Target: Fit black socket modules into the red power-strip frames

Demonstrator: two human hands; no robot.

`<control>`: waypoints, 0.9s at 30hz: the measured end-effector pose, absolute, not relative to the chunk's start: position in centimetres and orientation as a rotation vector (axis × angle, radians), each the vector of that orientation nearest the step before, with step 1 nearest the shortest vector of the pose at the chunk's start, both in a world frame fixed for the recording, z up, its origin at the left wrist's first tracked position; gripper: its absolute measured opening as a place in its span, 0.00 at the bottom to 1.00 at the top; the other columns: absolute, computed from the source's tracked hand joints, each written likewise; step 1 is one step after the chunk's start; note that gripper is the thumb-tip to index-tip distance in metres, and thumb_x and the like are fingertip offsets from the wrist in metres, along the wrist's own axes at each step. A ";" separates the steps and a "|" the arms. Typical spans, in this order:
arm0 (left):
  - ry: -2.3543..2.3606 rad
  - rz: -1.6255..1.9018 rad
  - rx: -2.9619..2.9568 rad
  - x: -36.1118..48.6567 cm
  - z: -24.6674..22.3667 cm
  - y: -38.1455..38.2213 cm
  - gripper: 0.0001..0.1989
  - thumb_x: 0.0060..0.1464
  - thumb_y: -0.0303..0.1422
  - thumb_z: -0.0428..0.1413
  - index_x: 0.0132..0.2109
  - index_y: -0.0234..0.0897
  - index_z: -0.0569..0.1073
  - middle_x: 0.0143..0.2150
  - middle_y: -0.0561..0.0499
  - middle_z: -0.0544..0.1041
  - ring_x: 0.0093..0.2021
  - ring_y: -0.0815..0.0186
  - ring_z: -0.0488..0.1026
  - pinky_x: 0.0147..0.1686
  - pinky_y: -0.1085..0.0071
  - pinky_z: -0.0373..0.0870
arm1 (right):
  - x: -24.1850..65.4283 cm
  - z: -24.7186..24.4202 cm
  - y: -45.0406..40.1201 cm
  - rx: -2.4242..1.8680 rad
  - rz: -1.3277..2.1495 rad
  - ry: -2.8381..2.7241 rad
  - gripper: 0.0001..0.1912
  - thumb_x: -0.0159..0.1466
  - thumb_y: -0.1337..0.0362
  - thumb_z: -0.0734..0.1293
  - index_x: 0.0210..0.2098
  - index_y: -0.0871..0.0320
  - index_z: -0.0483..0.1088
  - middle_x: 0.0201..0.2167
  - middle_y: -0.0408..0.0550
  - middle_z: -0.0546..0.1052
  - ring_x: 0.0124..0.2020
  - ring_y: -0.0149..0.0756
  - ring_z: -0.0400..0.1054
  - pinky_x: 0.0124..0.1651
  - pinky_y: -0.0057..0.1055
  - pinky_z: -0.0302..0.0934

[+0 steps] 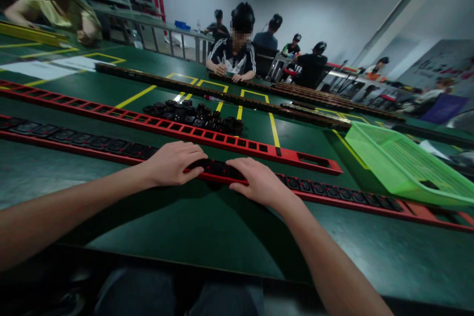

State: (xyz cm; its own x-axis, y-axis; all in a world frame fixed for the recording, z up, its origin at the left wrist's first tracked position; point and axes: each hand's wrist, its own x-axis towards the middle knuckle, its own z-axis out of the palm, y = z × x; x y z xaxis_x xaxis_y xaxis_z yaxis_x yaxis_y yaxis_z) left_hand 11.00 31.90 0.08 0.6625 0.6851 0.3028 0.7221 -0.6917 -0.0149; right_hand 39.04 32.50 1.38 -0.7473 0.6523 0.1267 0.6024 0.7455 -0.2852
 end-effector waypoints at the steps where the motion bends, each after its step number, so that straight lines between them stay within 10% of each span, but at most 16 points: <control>1: -1.170 -0.406 -2.740 11.0 0.1 31.9 0.15 0.63 0.38 0.50 0.50 0.35 0.75 0.46 0.45 0.78 0.44 0.59 0.74 0.42 0.64 0.68 | 38.9 1.3 32.5 -1.020 0.326 -2.748 0.29 0.64 0.62 0.69 0.64 0.51 0.61 0.57 0.53 0.73 0.57 0.47 0.68 0.59 0.48 0.65; 18: -1.211 -0.395 -2.740 10.5 0.4 32.1 0.16 0.64 0.41 0.50 0.50 0.35 0.74 0.46 0.46 0.77 0.44 0.58 0.75 0.41 0.65 0.68 | 42.5 3.1 33.6 -1.299 0.334 -2.797 0.37 0.56 0.62 0.74 0.64 0.54 0.63 0.59 0.55 0.73 0.57 0.51 0.70 0.59 0.50 0.64; 27: -1.205 -0.396 -2.742 10.7 -0.2 32.1 0.17 0.66 0.41 0.50 0.54 0.36 0.72 0.47 0.47 0.77 0.44 0.58 0.76 0.39 0.65 0.68 | 41.1 3.0 33.3 -0.953 0.319 -2.721 0.17 0.64 0.60 0.67 0.52 0.57 0.71 0.49 0.54 0.77 0.51 0.47 0.72 0.55 0.47 0.67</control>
